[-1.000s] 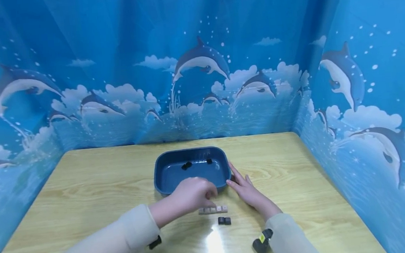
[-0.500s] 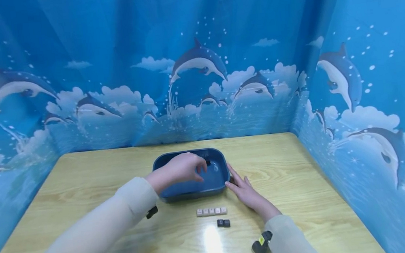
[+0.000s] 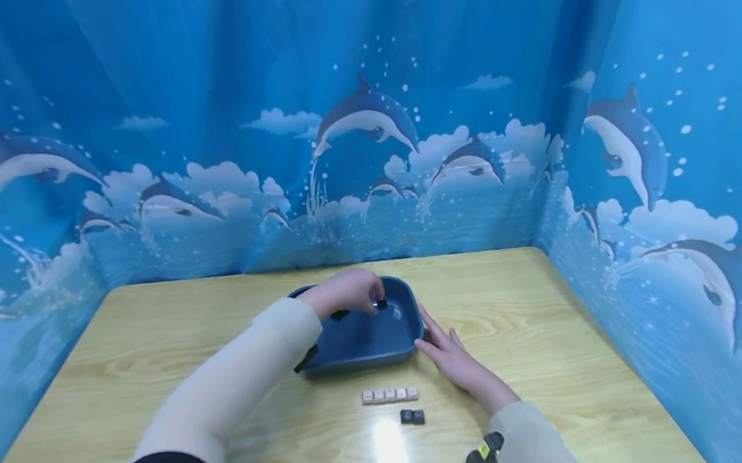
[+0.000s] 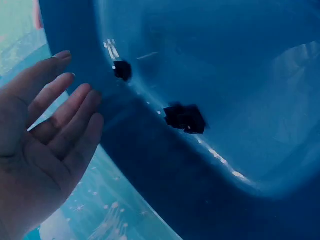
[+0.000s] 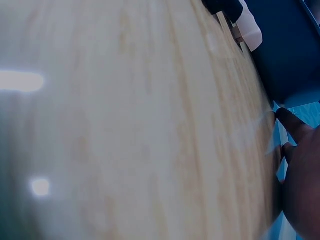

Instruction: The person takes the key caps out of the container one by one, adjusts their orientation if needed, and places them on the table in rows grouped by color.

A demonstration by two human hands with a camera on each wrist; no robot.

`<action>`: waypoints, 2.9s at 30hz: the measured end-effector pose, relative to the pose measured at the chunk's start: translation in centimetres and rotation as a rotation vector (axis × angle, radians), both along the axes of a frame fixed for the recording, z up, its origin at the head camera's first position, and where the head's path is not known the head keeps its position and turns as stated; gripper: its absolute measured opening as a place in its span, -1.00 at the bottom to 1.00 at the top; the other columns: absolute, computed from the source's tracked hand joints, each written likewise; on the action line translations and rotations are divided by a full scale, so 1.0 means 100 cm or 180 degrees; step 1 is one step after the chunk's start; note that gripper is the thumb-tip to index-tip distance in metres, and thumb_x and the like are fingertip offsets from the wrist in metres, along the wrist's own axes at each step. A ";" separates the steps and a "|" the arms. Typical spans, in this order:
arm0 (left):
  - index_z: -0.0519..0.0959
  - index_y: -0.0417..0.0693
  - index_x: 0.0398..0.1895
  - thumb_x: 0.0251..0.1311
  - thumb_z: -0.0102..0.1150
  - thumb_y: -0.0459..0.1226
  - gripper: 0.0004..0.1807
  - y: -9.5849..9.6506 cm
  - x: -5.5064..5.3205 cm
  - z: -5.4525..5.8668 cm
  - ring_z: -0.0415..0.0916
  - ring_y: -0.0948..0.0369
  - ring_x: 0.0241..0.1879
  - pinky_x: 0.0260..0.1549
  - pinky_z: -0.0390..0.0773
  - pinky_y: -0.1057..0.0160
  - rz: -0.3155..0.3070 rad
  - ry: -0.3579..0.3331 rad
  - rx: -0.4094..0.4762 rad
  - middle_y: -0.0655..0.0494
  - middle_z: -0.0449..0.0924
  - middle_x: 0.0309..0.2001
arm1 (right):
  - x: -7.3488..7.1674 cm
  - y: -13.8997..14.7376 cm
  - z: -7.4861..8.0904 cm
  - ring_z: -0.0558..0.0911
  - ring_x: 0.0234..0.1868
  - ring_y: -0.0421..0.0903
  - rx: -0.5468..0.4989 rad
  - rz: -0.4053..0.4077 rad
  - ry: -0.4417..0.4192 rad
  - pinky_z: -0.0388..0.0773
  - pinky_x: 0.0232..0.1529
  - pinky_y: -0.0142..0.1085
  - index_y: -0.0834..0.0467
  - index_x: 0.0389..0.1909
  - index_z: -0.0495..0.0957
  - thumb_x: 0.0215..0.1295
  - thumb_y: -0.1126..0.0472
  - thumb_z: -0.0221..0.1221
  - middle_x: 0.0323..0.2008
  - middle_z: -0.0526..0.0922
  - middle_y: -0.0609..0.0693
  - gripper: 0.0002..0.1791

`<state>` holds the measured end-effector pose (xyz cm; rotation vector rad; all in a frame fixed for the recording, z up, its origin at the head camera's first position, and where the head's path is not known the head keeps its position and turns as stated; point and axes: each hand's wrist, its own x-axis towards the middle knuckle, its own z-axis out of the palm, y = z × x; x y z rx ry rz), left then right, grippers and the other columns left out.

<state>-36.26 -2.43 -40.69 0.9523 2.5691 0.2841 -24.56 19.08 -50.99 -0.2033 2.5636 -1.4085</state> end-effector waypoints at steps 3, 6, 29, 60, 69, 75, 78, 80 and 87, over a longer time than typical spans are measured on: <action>0.64 -0.11 0.03 0.15 0.38 -0.26 -0.64 0.009 -0.008 -0.007 0.57 0.17 -0.08 -0.08 0.54 0.19 -0.0050 -0.0020 -0.0077 0.04 0.65 -0.07 | 0.001 0.002 0.000 -0.11 0.50 0.15 -0.0004 0.0012 0.0039 -0.62 0.35 0.10 -0.27 0.54 -0.18 0.50 -0.15 -0.08 0.39 0.28 0.08 -0.28; 0.63 -0.10 0.06 0.14 0.39 -0.27 -0.61 0.015 -0.012 -0.013 0.55 0.15 -0.02 -0.02 0.52 0.19 -0.0063 -0.0024 -0.0198 0.04 0.64 -0.02 | 0.001 0.003 -0.001 0.03 0.48 0.09 0.0000 0.0060 0.0092 -0.61 0.36 0.09 -0.22 0.55 -0.17 0.50 -0.14 -0.08 0.38 0.29 0.08 -0.28; 0.72 -0.02 -0.17 0.09 0.41 -0.36 -0.78 0.027 -0.009 -0.036 0.59 0.24 -0.15 -0.15 0.57 0.28 -0.0219 0.0054 -0.0569 0.18 0.68 -0.21 | -0.001 0.002 -0.001 0.22 0.41 0.05 -0.0008 0.0145 0.0168 -0.60 0.37 0.06 -0.22 0.55 -0.15 0.51 -0.11 -0.08 0.37 0.30 0.13 -0.30; 0.72 -0.10 -0.10 0.16 0.26 -0.48 -0.74 0.009 0.013 -0.003 0.61 0.21 -0.14 -0.18 0.60 0.26 0.0449 -0.0306 0.0580 0.16 0.70 -0.20 | -0.002 0.005 -0.003 0.08 0.46 0.13 0.0070 0.0138 0.0109 -0.64 0.35 0.08 -0.26 0.55 -0.18 0.53 -0.12 -0.11 0.38 0.29 0.11 -0.31; 0.70 -0.11 -0.05 0.14 0.35 -0.40 -0.72 0.004 0.040 0.003 0.61 0.21 -0.14 -0.16 0.60 0.23 0.0941 -0.0395 0.1417 0.15 0.68 -0.17 | -0.001 0.004 0.000 0.13 0.44 0.15 0.0073 0.0200 0.0145 -0.63 0.34 0.10 -0.17 0.56 -0.18 0.52 -0.15 -0.12 0.38 0.28 0.17 -0.29; 0.68 -0.09 -0.02 0.15 0.36 -0.34 -0.70 0.001 0.060 0.009 0.61 0.18 -0.12 -0.12 0.60 0.15 0.1216 -0.0508 0.1898 0.14 0.68 -0.16 | -0.002 0.004 0.001 0.01 0.46 0.22 0.0013 0.0200 0.0098 -0.66 0.32 0.13 -0.17 0.56 -0.20 0.51 -0.16 -0.12 0.38 0.27 0.19 -0.27; 0.68 -0.08 -0.02 0.16 0.35 -0.34 -0.71 0.001 0.070 0.010 0.61 0.19 -0.16 -0.15 0.60 0.14 0.1251 -0.0616 0.2173 0.14 0.68 -0.20 | -0.002 0.004 0.001 0.10 0.45 0.17 0.0013 0.0221 0.0103 -0.67 0.33 0.11 -0.17 0.56 -0.22 0.53 -0.12 -0.13 0.39 0.26 0.18 -0.29; 0.69 -0.06 -0.04 0.17 0.35 -0.32 -0.73 0.001 0.077 0.009 0.61 0.21 -0.18 -0.17 0.61 0.15 0.1244 -0.0664 0.2346 0.15 0.68 -0.22 | -0.002 0.004 0.002 0.15 0.43 0.15 0.0023 0.0235 0.0120 -0.66 0.33 0.10 -0.16 0.56 -0.22 0.54 -0.11 -0.14 0.39 0.25 0.18 -0.29; 0.69 0.04 -0.01 0.19 0.34 -0.27 -0.72 0.006 0.101 0.004 0.59 0.22 -0.10 -0.09 0.58 0.12 0.1331 -0.0895 0.2819 0.18 0.66 -0.12 | -0.002 0.003 0.001 0.19 0.42 0.11 0.0068 0.0281 0.0170 -0.64 0.35 0.08 -0.17 0.56 -0.22 0.52 -0.16 -0.15 0.39 0.26 0.15 -0.28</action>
